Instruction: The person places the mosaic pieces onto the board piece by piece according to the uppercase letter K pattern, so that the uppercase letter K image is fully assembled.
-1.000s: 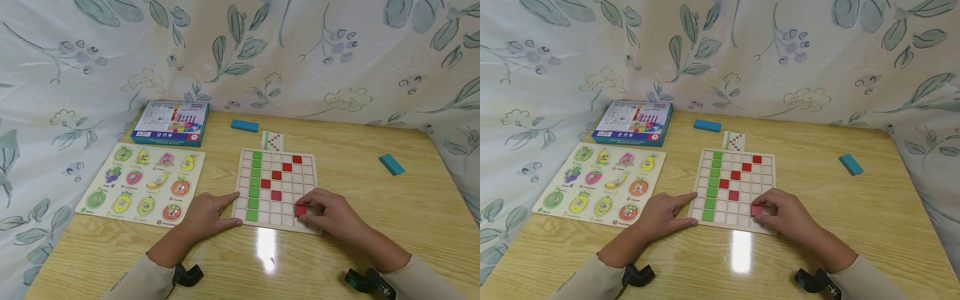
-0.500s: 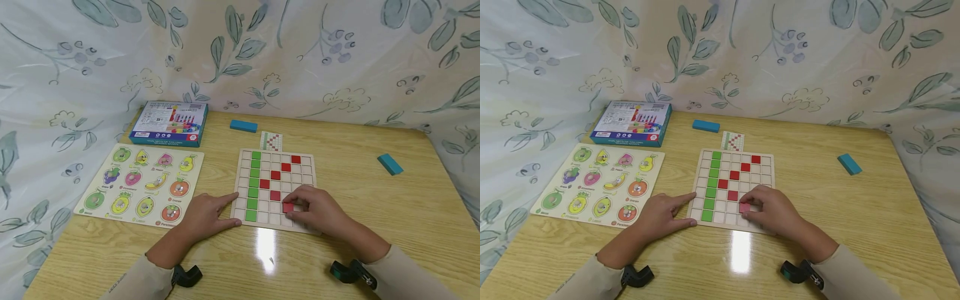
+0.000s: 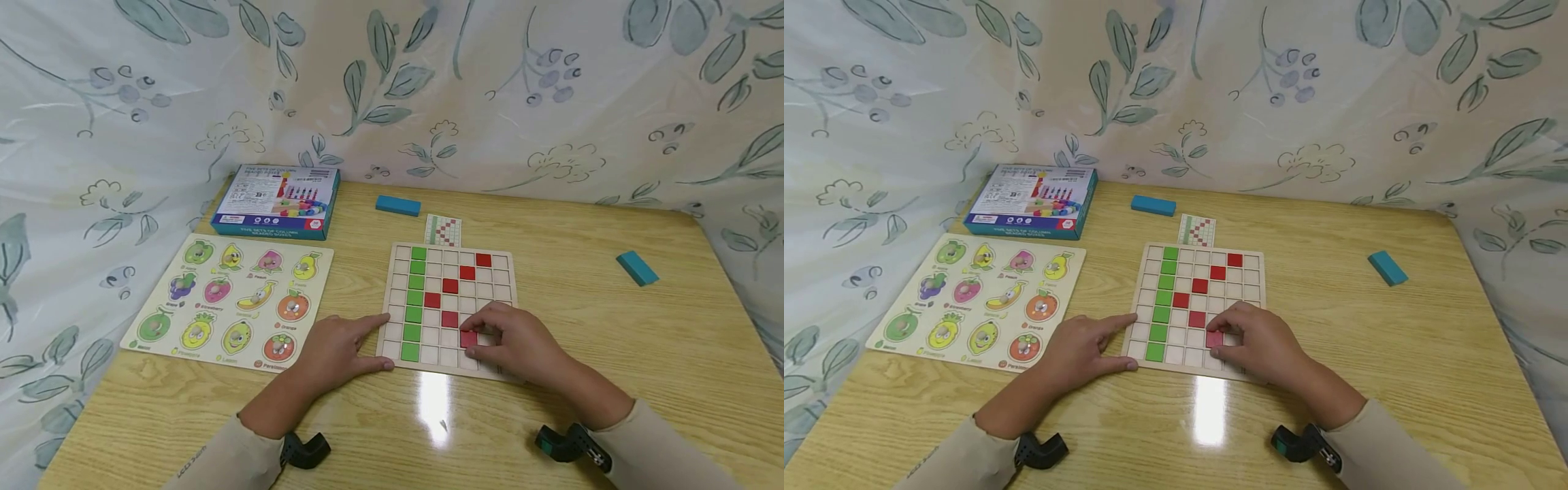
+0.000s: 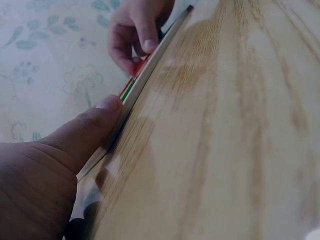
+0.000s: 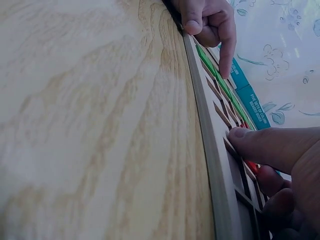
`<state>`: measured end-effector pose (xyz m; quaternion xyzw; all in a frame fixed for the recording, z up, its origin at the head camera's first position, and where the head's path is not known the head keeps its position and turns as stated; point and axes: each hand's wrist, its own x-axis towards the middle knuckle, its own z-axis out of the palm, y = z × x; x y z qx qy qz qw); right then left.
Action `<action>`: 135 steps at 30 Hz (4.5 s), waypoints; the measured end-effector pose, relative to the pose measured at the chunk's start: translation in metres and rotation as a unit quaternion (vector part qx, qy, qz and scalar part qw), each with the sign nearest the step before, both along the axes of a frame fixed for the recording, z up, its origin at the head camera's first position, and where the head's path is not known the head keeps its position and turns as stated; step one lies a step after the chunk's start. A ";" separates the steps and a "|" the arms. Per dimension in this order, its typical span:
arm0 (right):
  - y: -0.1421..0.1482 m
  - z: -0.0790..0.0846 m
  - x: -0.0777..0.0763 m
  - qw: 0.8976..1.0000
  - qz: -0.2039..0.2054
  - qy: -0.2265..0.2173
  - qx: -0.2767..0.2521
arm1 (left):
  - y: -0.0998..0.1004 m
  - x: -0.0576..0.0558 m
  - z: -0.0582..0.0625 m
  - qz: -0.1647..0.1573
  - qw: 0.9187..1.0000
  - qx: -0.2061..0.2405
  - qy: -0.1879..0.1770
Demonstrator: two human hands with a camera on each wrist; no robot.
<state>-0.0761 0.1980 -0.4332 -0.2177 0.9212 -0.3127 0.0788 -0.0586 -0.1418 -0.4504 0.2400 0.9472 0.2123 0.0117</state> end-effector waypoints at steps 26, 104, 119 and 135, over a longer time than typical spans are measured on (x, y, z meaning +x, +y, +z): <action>0.029 0.008 0.017 0.998 -0.004 0.015 -0.059 | 0.000 -0.002 0.001 0.009 1.000 0.003 -0.020; 0.022 0.001 0.036 1.000 -0.008 0.006 -0.005 | -0.001 -0.001 -0.001 0.006 1.000 0.007 -0.016; 0.021 -0.001 0.037 1.000 -0.017 -0.002 -0.019 | -0.002 -0.001 -0.001 0.000 1.000 0.011 -0.006; 0.025 -0.004 0.040 0.999 -0.014 0.005 -0.038 | -0.001 -0.002 -0.004 0.002 1.000 0.007 -0.008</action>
